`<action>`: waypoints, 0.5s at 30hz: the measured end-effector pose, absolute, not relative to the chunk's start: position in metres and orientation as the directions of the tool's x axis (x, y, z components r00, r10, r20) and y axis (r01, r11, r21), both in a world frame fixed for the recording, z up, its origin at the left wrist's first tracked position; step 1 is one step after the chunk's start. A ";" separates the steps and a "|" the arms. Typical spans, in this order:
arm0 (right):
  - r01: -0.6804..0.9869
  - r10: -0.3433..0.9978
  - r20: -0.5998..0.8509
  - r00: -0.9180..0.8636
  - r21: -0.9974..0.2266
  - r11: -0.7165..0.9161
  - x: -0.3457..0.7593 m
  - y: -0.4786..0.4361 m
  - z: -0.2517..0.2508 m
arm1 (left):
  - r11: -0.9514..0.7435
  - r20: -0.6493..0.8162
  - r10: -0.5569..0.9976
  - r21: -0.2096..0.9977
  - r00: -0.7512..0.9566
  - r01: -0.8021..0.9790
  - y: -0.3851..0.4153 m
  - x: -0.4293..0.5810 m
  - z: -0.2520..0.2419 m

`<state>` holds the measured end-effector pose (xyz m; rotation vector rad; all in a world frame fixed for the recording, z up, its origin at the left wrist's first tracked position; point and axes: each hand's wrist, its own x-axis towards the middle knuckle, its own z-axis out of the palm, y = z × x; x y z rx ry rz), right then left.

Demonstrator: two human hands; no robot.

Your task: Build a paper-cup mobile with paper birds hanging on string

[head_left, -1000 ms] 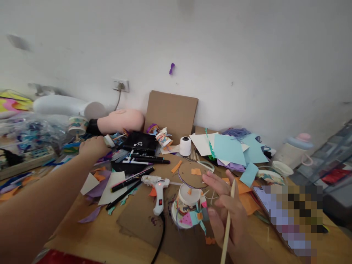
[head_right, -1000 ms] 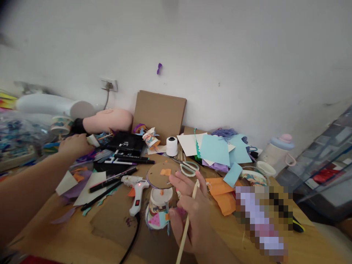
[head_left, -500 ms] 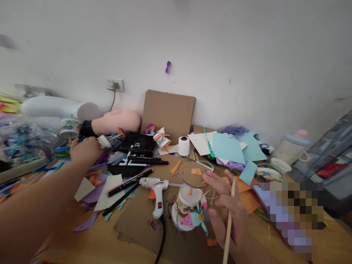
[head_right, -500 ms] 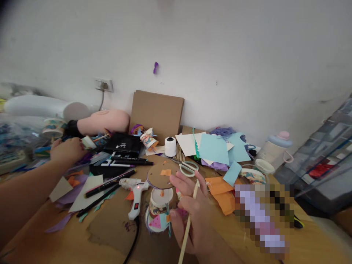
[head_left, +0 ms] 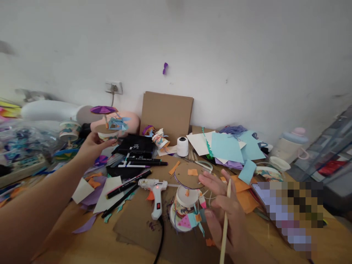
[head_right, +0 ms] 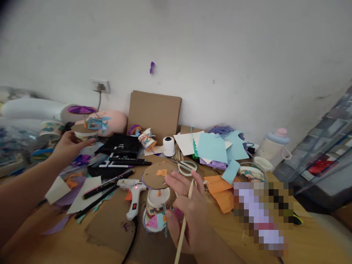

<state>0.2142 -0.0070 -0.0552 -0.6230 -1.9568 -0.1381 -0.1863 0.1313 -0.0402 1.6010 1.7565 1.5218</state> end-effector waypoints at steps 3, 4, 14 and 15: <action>0.490 0.370 0.865 -0.339 -0.173 0.854 0.214 -0.007 -0.056 | -0.252 0.371 0.890 0.885 -0.266 0.392 0.126 -0.176 -0.037; 0.487 0.369 0.864 -0.342 -0.173 0.856 0.214 -0.008 -0.056 | -0.258 0.363 0.896 0.895 -0.256 0.364 0.123 -0.173 -0.036; 0.471 0.356 0.871 -0.338 -0.171 0.866 0.214 -0.009 -0.053 | -0.256 0.373 0.885 0.889 -0.278 0.379 0.105 -0.145 -0.018; 0.476 0.362 0.872 -0.330 -0.178 0.861 0.214 -0.009 -0.053 | -0.270 0.400 0.873 0.873 -0.280 0.406 0.105 -0.143 -0.017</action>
